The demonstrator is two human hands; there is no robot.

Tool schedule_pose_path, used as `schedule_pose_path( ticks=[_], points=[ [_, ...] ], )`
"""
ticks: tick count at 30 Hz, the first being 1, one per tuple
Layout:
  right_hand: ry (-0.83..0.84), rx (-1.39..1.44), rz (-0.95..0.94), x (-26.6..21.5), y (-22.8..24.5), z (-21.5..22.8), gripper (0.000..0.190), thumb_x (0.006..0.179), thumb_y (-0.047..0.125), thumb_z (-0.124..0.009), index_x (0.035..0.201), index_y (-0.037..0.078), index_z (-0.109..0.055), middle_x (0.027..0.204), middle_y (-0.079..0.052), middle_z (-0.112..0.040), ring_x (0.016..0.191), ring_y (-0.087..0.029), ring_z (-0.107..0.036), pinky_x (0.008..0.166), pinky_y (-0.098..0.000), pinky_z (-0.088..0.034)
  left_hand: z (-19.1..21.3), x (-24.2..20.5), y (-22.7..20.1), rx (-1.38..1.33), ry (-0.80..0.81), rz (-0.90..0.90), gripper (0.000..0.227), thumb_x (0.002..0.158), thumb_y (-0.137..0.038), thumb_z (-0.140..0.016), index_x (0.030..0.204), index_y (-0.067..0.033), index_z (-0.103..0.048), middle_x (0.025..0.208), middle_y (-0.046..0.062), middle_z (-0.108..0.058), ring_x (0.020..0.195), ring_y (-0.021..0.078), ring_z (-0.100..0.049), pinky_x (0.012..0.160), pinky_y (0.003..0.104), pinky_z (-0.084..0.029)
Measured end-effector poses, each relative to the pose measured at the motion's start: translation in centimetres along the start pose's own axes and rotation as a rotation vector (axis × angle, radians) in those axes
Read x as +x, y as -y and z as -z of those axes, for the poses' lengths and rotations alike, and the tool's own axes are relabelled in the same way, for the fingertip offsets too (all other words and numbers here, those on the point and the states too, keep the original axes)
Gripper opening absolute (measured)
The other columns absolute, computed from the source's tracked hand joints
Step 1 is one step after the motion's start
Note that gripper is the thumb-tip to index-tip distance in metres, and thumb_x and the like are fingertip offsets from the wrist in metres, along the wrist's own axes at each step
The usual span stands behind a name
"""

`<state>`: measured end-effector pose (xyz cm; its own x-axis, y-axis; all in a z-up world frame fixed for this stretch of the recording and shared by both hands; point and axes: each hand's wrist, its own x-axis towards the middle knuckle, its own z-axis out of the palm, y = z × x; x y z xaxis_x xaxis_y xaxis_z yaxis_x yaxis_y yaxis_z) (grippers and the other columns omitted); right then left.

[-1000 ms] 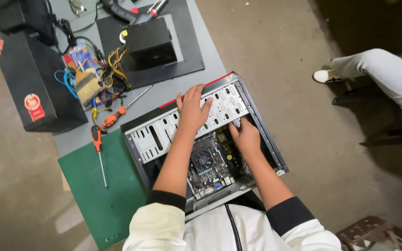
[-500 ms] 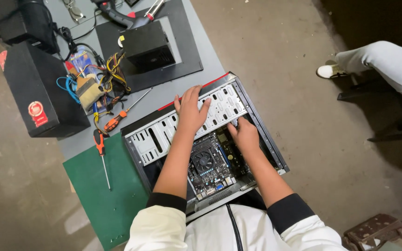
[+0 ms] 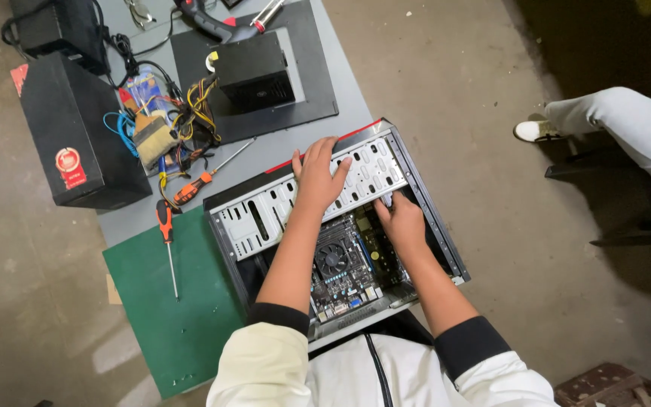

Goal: The person assembles a desktop computer by installing a motherboard and a fan into a computer case. They use a screwdriver to secure the motherboard and then place a fan onto the CPU area, followed by installing a hard drive into a drive bay.

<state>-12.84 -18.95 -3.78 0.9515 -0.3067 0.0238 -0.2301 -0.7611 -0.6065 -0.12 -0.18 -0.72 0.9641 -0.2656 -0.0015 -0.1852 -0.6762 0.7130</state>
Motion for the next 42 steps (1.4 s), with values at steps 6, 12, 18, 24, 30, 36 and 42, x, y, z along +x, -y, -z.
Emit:
schedule_pose_path(
  ticks=[6, 12, 18, 24, 30, 36, 42],
  points=[
    [-0.023, -0.043, 0.008, 0.2, 0.2, -0.1, 0.043, 0.099, 0.043, -0.080, 0.080, 0.010, -0.061, 0.064, -0.016, -0.063, 0.068, -0.041, -0.073, 0.064, -0.0486, -0.058, 1.0, -0.7, -0.6, -0.030, 0.002, -0.014, 0.060, 0.113, -0.049, -0.061, 0.161, -0.0126, -0.052, 0.162, 0.011, -0.055, 0.158, 0.0306, -0.044, 0.133, 0.069, -0.005],
    [-0.005, -0.109, -0.002, 0.9, -1.2, -0.3, 0.041, 0.098, 0.047, -0.080, 0.097, 0.007, -0.071, 0.085, -0.023, -0.076, 0.088, -0.045, -0.078, 0.075, -0.0575, -0.062, 8.0, -8.7, -2.7, -0.150, -0.265, -0.122, 0.055, 0.109, -0.028, -0.074, 0.155, -0.0042, -0.058, 0.164, 0.019, -0.049, 0.163, 0.0414, -0.034, 0.134, 0.063, -0.009],
    [0.188, -0.134, -0.087, 0.5, 1.5, 2.5, 0.051, 0.097, 0.051, -0.083, 0.118, 0.004, -0.076, 0.105, -0.028, -0.080, 0.108, -0.051, -0.075, 0.090, -0.0619, -0.061, 15.3, -22.6, 6.0, -0.114, -0.585, 0.094, 0.043, 0.099, -0.016, -0.081, 0.141, -0.0088, -0.071, 0.152, 0.013, -0.062, 0.153, 0.0372, -0.051, 0.133, 0.050, -0.027],
    [0.361, -0.400, -0.200, -1.0, 7.0, 7.4, 0.064, 0.097, 0.067, -0.073, 0.113, 0.006, -0.077, 0.110, -0.017, -0.083, 0.108, -0.049, -0.074, 0.089, -0.0530, -0.056, 19.1, -31.9, 19.3, -0.062, -0.805, 0.485, 0.030, 0.105, -0.029, -0.071, 0.127, -0.0093, -0.077, 0.117, 0.009, -0.077, 0.110, 0.0259, -0.075, 0.104, 0.039, -0.056],
    [0.465, -0.683, -0.191, -2.6, 7.0, 8.7, 0.072, 0.104, 0.068, -0.065, 0.135, 0.005, -0.081, 0.120, -0.018, -0.088, 0.122, -0.045, -0.075, 0.101, -0.0482, -0.056, 16.7, -29.4, 33.3, 0.024, -0.692, 0.615, 0.031, 0.096, -0.033, -0.081, 0.113, -0.0081, -0.081, 0.104, 0.011, -0.085, 0.099, 0.0305, -0.080, 0.091, 0.043, -0.060],
    [0.407, -0.564, -0.190, -6.4, 13.9, 8.5, 0.065, 0.106, 0.058, -0.073, 0.138, 0.002, -0.081, 0.116, -0.013, -0.087, 0.118, -0.032, -0.076, 0.102, -0.0449, -0.054, 20.1, -23.6, 34.9, -0.032, -0.182, 0.915, 0.039, 0.095, -0.047, -0.077, 0.100, -0.0083, -0.072, 0.092, 0.012, -0.075, 0.080, 0.0365, -0.070, 0.061, 0.049, -0.051],
    [0.278, -0.428, 0.143, -10.1, 20.3, 4.6, 0.034, 0.114, 0.039, -0.079, 0.127, 0.008, -0.085, 0.098, -0.010, -0.082, 0.106, -0.023, -0.078, 0.096, -0.0395, -0.056, 24.6, -28.2, 37.1, 0.022, -0.121, 0.868, 0.039, 0.097, -0.053, -0.077, 0.102, -0.0149, -0.078, 0.090, 0.011, -0.078, 0.083, 0.0356, -0.073, 0.061, 0.049, -0.053]
  ],
)
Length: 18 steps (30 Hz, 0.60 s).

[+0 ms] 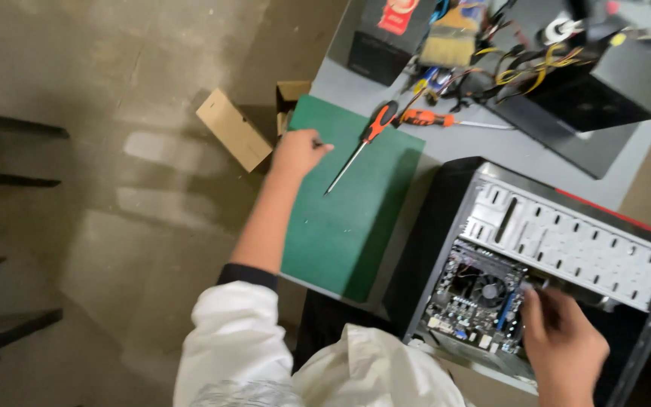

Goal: The person assembles a desktop computer by installing a motherboard and a fan into a computer case. They use a screwdriver to secure the motherboard and then place a fan onto the CPU area, followed by installing a hard drive into a drive bay.

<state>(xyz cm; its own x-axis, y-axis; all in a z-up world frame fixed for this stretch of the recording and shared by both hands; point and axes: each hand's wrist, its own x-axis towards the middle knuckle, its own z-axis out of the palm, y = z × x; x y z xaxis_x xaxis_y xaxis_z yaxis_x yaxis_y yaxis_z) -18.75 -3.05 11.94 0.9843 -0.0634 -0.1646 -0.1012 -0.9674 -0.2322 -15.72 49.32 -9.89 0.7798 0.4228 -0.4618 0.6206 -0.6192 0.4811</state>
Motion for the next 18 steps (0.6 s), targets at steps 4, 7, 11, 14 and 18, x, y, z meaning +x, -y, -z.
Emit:
schedule_pose_path(
  ticks=[4, 7, 11, 14, 18],
  points=[
    [0.196, -0.005, 0.219, 3.2, 12.9, -1.8, 0.036, 0.110, 0.048, -0.072, 0.112, 0.013, -0.082, 0.092, -0.007, -0.081, 0.094, -0.029, -0.079, 0.082, -0.0415, -0.058, 2.8, -6.3, 5.9, -0.141, -0.030, -0.134, 0.018, 0.097, -0.031, -0.081, 0.103, -0.0138, -0.082, 0.102, 0.009, -0.083, 0.101, 0.0296, -0.077, 0.090, 0.043, -0.060],
    [0.320, 0.019, 0.405, 8.5, 21.6, -7.6, 0.046, 0.107, 0.049, -0.076, 0.107, 0.003, -0.080, 0.085, -0.020, -0.079, 0.086, -0.046, -0.078, 0.079, -0.0538, -0.061, 2.5, -11.8, 9.4, -0.127, -0.053, -0.123, 0.019, 0.096, -0.028, -0.080, 0.112, -0.0169, -0.083, 0.104, 0.009, -0.082, 0.108, 0.0333, -0.078, 0.098, 0.047, -0.060],
    [0.558, 0.221, 0.307, 16.2, 29.2, -18.4, 0.057, 0.098, 0.053, -0.075, 0.125, 0.003, -0.069, 0.075, -0.006, -0.076, 0.054, -0.025, -0.076, 0.069, -0.0380, -0.062, -0.8, -15.9, 11.6, -0.126, -0.085, -0.164, 0.018, 0.094, -0.022, -0.080, 0.111, -0.0196, -0.084, 0.100, 0.008, -0.081, 0.103, 0.0317, -0.078, 0.094, 0.045, -0.061],
    [0.650, 0.299, 0.049, 19.4, 31.0, -23.1, 0.063, 0.100, 0.058, -0.073, 0.124, 0.000, -0.071, 0.088, -0.020, -0.080, 0.064, -0.030, -0.081, 0.051, -0.0400, -0.071, -7.3, -15.2, 13.8, -0.026, -0.120, -0.253, 0.021, 0.100, -0.028, -0.073, 0.117, -0.0334, -0.083, 0.116, -0.003, -0.077, 0.109, 0.0244, -0.077, 0.096, 0.039, -0.061],
    [0.595, 0.319, -0.014, 20.6, 30.9, -26.8, 0.062, 0.098, 0.058, -0.078, 0.105, -0.003, -0.072, 0.073, -0.017, -0.077, 0.053, -0.027, -0.078, 0.044, -0.0392, -0.070, -7.4, -15.0, 10.8, 0.002, -0.059, -0.386, 0.022, 0.096, -0.017, -0.072, 0.116, -0.0195, -0.082, 0.114, 0.009, -0.075, 0.108, 0.0371, -0.073, 0.098, 0.048, -0.060]
  ],
)
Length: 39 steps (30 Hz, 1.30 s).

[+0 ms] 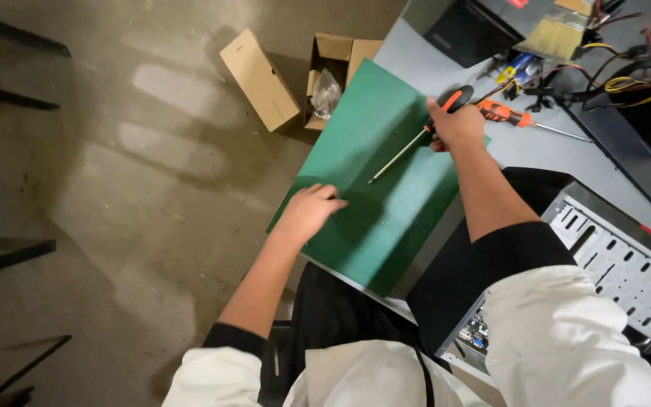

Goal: The person assembles a desktop computer by installing a motherboard and a fan into a computer case. They use a screwdriver to secure the motherboard and then place a fan onto the CPU area, followed by installing a hard drive into a drive bay.

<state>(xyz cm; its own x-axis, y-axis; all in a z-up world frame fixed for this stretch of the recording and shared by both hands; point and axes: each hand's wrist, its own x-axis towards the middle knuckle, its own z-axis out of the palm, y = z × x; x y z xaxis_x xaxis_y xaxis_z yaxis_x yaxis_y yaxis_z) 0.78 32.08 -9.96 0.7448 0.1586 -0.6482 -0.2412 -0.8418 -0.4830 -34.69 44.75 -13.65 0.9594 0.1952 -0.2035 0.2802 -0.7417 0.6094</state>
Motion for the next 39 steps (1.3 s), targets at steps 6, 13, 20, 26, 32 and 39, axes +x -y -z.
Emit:
schedule_pose_path(
  ticks=[6, 13, 20, 26, 32, 39],
  points=[
    [-0.056, 0.219, -0.050, 0.6, -1.3, -1.1, 0.043, 0.097, 0.027, -0.080, 0.115, -0.009, -0.067, 0.087, -0.022, -0.077, 0.057, -0.029, -0.080, 0.046, -0.0375, -0.073, -3.6, 1.4, 1.8, 0.265, -0.031, -0.215, 0.016, 0.096, -0.020, -0.073, 0.106, -0.0291, -0.081, 0.104, -0.004, -0.064, 0.101, 0.0223, -0.069, 0.092, 0.043, -0.059],
    [-0.058, 0.432, 0.153, -10.1, 0.7, 3.7, 0.028, 0.094, 0.013, -0.074, 0.107, -0.009, -0.062, 0.084, -0.029, -0.073, 0.068, -0.037, -0.082, 0.059, -0.0453, -0.075, -5.0, 2.3, 4.1, 0.252, -0.134, -0.350, 0.013, 0.094, -0.028, -0.076, 0.085, -0.0231, -0.069, 0.099, -0.005, -0.060, 0.098, 0.0196, -0.066, 0.084, 0.038, -0.056],
    [-0.273, 0.871, 0.436, -21.7, -7.5, 12.1, 0.008, 0.102, -0.003, -0.074, 0.106, -0.005, -0.068, 0.090, -0.022, -0.071, 0.077, -0.028, -0.075, 0.074, -0.0486, -0.075, 3.2, 1.1, -4.8, -0.626, -0.195, 0.016, 0.016, 0.087, -0.009, -0.091, 0.099, -0.0155, -0.084, 0.101, 0.004, -0.083, 0.097, 0.0215, -0.080, 0.088, 0.031, -0.065],
    [-0.405, 1.182, 0.324, -30.8, -17.4, 18.3, 0.006, 0.101, 0.006, -0.068, 0.097, 0.002, -0.065, 0.074, -0.012, -0.066, 0.064, -0.026, -0.067, 0.074, -0.0465, -0.068, 5.9, -1.0, -19.1, -1.243, -0.082, -0.050, 0.021, 0.082, 0.007, -0.091, 0.093, -0.0015, -0.075, 0.097, 0.018, -0.083, 0.092, 0.0211, -0.080, 0.086, 0.029, -0.068],
    [-0.514, 1.321, 0.459, -35.3, -24.4, 21.8, 0.016, 0.099, 0.016, -0.074, 0.102, 0.003, -0.065, 0.076, -0.018, -0.068, 0.066, -0.026, -0.068, 0.062, -0.0424, -0.062, 3.8, -0.4, -28.7, -1.323, -0.061, -0.241, 0.047, 0.078, 0.011, -0.093, 0.115, -0.0050, -0.069, 0.097, 0.019, -0.082, 0.095, 0.0259, -0.083, 0.090, 0.035, -0.070],
    [-0.615, 1.338, 0.403, -37.6, -30.5, 27.0, 0.028, 0.098, 0.026, -0.075, 0.114, 0.005, -0.064, 0.088, -0.021, -0.073, 0.092, -0.034, -0.080, 0.069, -0.0400, -0.065, 0.0, 0.1, -37.6, -1.339, -0.032, -0.224, 0.054, 0.076, 0.015, -0.091, 0.120, -0.0032, -0.067, 0.096, 0.022, -0.081, 0.093, 0.0328, -0.085, 0.086, 0.037, -0.072]
  ],
)
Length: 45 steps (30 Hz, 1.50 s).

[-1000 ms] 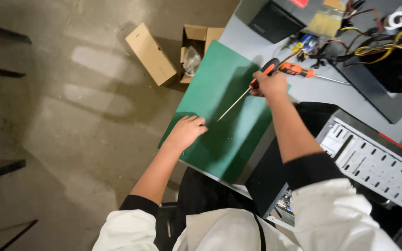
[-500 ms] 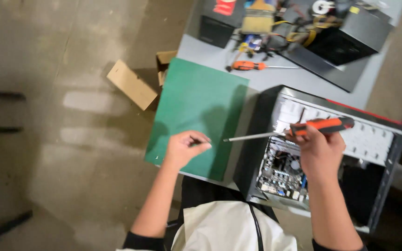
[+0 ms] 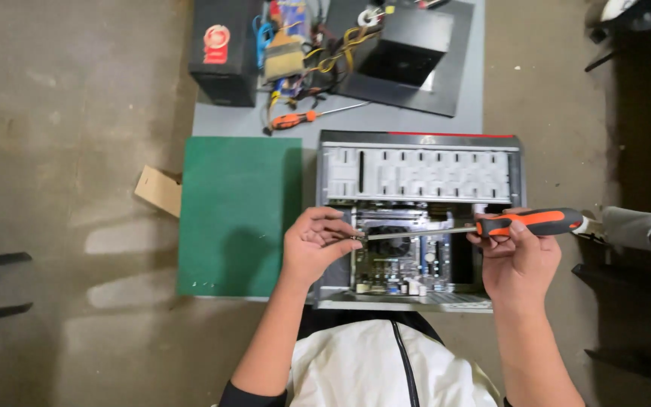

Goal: The person assembles a desktop computer by installing a motherboard and a fan into a computer case. They use a screwdriver to secure the motherboard and then place a fan onto the CPU area, followed by installing a hard drive into a drive bay.

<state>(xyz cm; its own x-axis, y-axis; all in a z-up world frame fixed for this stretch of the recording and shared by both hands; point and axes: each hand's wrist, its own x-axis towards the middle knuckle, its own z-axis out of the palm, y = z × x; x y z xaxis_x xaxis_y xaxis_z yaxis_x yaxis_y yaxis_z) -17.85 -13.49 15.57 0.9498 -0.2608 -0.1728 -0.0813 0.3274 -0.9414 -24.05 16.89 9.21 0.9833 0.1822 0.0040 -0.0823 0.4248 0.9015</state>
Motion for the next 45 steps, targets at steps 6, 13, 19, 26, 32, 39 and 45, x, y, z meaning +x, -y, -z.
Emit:
schedule_pose_path(
  ticks=[6, 13, 19, 26, 32, 39, 45],
  points=[
    [-0.022, 0.063, 0.003, 2.3, 1.8, 5.8, 0.028, 0.100, 0.023, -0.074, 0.114, 0.001, -0.064, 0.090, -0.024, -0.075, 0.091, -0.033, -0.079, 0.071, -0.0387, -0.069, -6.8, 0.5, 1.5, 0.084, 0.049, 0.012, 0.051, 0.079, 0.011, -0.091, 0.122, -0.0045, -0.068, 0.098, 0.021, -0.082, 0.098, 0.0323, -0.085, 0.087, 0.040, -0.075],
    [-0.095, 0.026, 0.029, 4.0, 3.3, 10.6, 0.020, 0.107, 0.020, -0.070, 0.114, 0.002, -0.063, 0.080, -0.017, -0.066, 0.091, -0.032, -0.077, 0.073, -0.0366, -0.069, -12.8, 0.8, 3.7, 0.415, 0.045, -0.128, 0.048, 0.084, 0.003, -0.092, 0.125, -0.0055, -0.070, 0.099, 0.015, -0.084, 0.100, 0.0234, -0.085, 0.095, 0.034, -0.074],
    [-0.118, -0.009, 0.040, 4.6, 3.8, 13.9, 0.018, 0.105, 0.016, -0.072, 0.115, 0.003, -0.065, 0.094, -0.021, -0.075, 0.090, -0.034, -0.078, 0.076, -0.0440, -0.070, -14.9, 1.8, 6.5, 0.760, 0.131, -0.309, 0.045, 0.091, -0.010, -0.091, 0.132, -0.0094, -0.071, 0.105, 0.006, -0.085, 0.104, 0.0161, -0.083, 0.102, 0.037, -0.072],
    [-0.112, 0.168, -0.007, 5.9, 4.5, 15.1, 0.014, 0.102, 0.008, -0.074, 0.109, -0.001, -0.067, 0.080, -0.015, -0.071, 0.071, -0.026, -0.081, 0.072, -0.0420, -0.079, -17.8, 3.8, 6.3, 0.580, 0.108, -0.101, 0.052, 0.083, -0.001, -0.095, 0.130, -0.0078, -0.073, 0.097, 0.008, -0.087, 0.093, 0.0213, -0.084, 0.088, 0.038, -0.070],
    [-0.192, 0.231, -0.126, 7.3, 4.0, 17.0, 0.021, 0.104, 0.015, -0.074, 0.114, 0.002, -0.062, 0.091, -0.019, -0.074, 0.077, -0.027, -0.082, 0.080, -0.0406, -0.078, -19.3, 4.7, 8.8, 0.246, 0.116, 0.145, 0.065, 0.082, 0.004, -0.095, 0.139, -0.0042, -0.064, 0.102, 0.014, -0.084, 0.091, 0.0187, -0.079, 0.090, 0.035, -0.067],
    [-0.278, 0.196, -0.066, 9.2, 3.6, 20.2, 0.024, 0.105, 0.018, -0.076, 0.116, 0.002, -0.061, 0.094, -0.017, -0.075, 0.079, -0.024, -0.083, 0.084, -0.0382, -0.079, -18.7, 5.3, 9.0, 0.130, 0.030, 0.295, 0.083, 0.074, 0.009, -0.097, 0.147, -0.0026, -0.059, 0.130, 0.027, -0.073, 0.102, 0.0293, -0.080, 0.096, 0.041, -0.069],
    [-0.254, -0.132, 0.210, 12.1, 5.4, 20.4, 0.010, 0.108, 0.008, -0.069, 0.111, 0.000, -0.065, 0.099, -0.021, -0.074, 0.085, -0.031, -0.079, 0.080, -0.0451, -0.075, -21.5, 6.4, 11.9, 0.743, 0.132, 0.989, 0.057, 0.101, -0.033, -0.072, 0.152, -0.0124, -0.061, 0.147, 0.011, -0.071, 0.100, 0.0184, -0.079, 0.097, 0.031, -0.067]
  ],
)
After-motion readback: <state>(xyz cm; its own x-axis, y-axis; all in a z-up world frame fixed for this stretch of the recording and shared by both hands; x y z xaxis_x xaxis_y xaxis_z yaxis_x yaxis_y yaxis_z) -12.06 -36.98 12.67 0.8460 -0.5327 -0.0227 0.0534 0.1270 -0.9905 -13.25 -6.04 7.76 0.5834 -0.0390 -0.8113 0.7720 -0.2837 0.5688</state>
